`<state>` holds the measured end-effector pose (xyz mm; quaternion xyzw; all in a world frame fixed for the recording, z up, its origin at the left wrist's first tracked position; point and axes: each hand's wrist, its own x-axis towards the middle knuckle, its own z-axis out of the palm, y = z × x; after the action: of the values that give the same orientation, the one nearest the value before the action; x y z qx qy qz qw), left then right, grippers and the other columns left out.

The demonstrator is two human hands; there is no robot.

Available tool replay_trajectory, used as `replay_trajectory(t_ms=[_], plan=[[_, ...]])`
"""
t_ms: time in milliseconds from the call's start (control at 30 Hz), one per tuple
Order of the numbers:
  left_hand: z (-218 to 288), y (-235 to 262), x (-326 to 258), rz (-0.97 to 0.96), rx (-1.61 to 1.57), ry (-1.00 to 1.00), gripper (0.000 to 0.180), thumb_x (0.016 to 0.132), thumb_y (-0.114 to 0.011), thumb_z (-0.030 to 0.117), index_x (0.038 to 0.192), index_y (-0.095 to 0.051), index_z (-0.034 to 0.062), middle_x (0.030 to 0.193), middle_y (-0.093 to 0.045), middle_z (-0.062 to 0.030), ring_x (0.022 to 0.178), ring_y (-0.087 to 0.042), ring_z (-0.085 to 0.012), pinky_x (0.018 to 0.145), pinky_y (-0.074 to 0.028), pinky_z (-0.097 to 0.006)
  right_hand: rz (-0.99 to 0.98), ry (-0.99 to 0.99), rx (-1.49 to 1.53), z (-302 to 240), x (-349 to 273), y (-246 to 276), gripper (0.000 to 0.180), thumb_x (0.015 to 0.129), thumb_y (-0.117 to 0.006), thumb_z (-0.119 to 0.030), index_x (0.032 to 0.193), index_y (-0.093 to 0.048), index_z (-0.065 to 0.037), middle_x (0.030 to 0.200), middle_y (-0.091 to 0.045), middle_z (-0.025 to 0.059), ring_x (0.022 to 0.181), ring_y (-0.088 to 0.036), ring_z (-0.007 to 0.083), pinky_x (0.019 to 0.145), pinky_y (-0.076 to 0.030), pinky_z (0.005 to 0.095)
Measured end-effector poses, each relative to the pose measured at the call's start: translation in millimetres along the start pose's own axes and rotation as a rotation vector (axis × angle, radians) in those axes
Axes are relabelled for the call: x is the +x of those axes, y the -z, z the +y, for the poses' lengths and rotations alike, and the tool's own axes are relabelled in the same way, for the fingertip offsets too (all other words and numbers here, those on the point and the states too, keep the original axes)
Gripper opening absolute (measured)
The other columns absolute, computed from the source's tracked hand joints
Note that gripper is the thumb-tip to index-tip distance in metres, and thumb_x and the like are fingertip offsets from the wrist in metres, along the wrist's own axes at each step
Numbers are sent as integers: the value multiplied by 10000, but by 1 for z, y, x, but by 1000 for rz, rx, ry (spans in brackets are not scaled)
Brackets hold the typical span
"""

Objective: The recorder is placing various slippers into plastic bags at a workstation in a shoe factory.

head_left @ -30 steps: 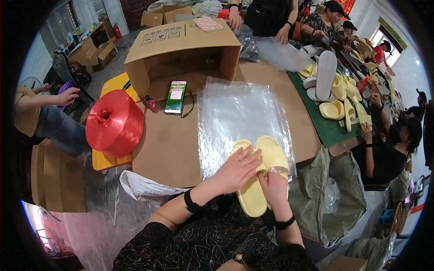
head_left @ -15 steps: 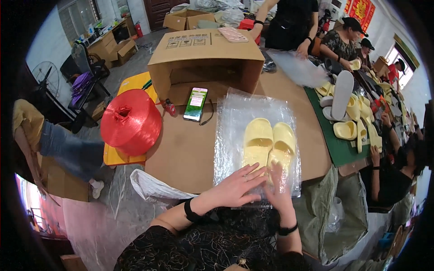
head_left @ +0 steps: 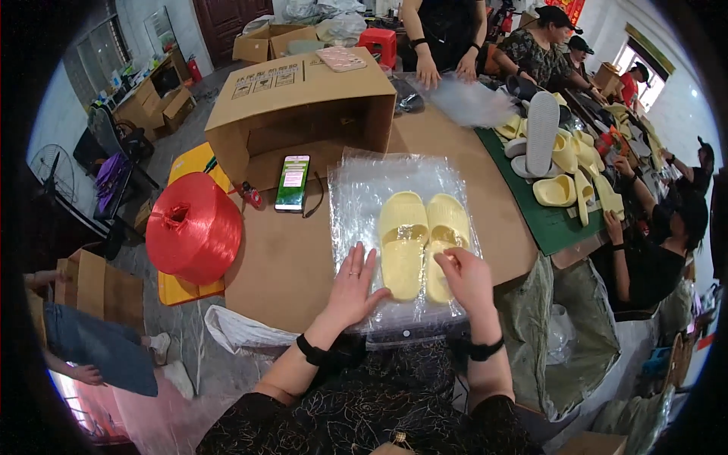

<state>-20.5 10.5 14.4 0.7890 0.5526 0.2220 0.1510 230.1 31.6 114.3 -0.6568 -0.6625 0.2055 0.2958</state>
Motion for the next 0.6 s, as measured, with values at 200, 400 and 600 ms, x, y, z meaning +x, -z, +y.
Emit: replay_trajectory(t_ms=[200,400,600], plan=[[8,2,-7,-13,130,-42,884,914,-614,516,1563,-259,31,1607,-143,-330,1475,-204,-489,1193,-224,-540,197,61,-222,28,53,-88,527,839,-735,-480,868,-648,39,744,-688,210,749,-701,366,685,-546,457],[11,-5,0,-27,59,-24,897,885,-677,400,1512,-263,-90,1581,-195,-359,1468,-208,-500,1210,-188,-533,230,-49,-167,63,44,-59,258,848,-679,-307,858,-638,-52,748,-678,173,722,-670,387,660,-528,480],[4,3,-8,-18,82,-20,884,894,-664,416,1514,-281,-83,1589,-187,-352,1482,-186,-491,1197,-203,-538,628,-112,-23,140,-22,26,164,827,-705,-193,862,-644,-45,755,-669,140,686,-662,284,631,-521,392]])
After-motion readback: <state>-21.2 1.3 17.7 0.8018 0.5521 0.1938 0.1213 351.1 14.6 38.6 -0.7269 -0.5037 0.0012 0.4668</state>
